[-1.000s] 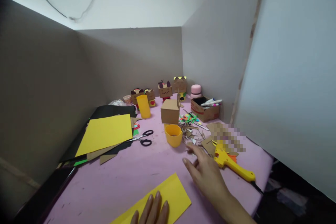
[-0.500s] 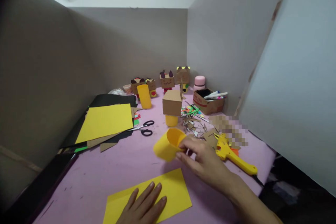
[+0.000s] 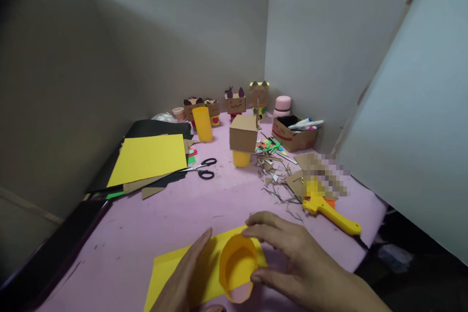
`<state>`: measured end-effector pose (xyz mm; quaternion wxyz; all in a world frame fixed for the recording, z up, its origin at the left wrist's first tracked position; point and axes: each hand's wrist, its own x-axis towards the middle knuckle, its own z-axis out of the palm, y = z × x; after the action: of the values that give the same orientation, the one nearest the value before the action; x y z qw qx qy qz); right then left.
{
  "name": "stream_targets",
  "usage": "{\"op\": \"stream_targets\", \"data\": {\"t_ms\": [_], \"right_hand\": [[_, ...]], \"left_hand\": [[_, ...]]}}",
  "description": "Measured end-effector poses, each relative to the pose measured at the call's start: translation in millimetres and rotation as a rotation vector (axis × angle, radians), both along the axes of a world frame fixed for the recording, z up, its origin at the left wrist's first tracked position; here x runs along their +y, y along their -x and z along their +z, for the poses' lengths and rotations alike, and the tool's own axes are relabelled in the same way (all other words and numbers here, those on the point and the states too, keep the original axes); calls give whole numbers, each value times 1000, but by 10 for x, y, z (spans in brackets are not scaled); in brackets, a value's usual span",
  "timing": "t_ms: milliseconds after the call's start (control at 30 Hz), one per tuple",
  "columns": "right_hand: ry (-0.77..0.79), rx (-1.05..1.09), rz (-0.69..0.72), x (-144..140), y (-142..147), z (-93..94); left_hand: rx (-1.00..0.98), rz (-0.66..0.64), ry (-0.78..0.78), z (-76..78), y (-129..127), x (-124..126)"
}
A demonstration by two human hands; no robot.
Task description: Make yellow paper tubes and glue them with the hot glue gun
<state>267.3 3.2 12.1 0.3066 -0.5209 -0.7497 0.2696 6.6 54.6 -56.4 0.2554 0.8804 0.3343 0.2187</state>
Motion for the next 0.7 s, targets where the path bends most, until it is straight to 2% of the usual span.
{"op": "stream_targets", "data": {"t_ms": [100, 200, 300, 400, 533, 600, 700], "right_hand": [[35, 205, -123, -141, 0, -268], [100, 345, -155, -212, 58, -450], [157, 375, -124, -186, 118, -502], [181, 418, -90, -136, 148, -527], [232, 574, -109, -114, 183, -601], [253, 636, -106, -109, 217, -618], [277, 719, -94, -95, 288, -591]], "left_hand": [[-70, -27, 182, -24, -93, 15], [-163, -83, 261, -103, -194, 35], [-215, -119, 321, -124, -280, 46], [-289, -141, 384, -61, -332, 32], [-358, -24, 458, 67, -376, -35], [-426, 19, 555, 113, -413, -81], [-672, 52, 786, 138, -492, -137]]}}
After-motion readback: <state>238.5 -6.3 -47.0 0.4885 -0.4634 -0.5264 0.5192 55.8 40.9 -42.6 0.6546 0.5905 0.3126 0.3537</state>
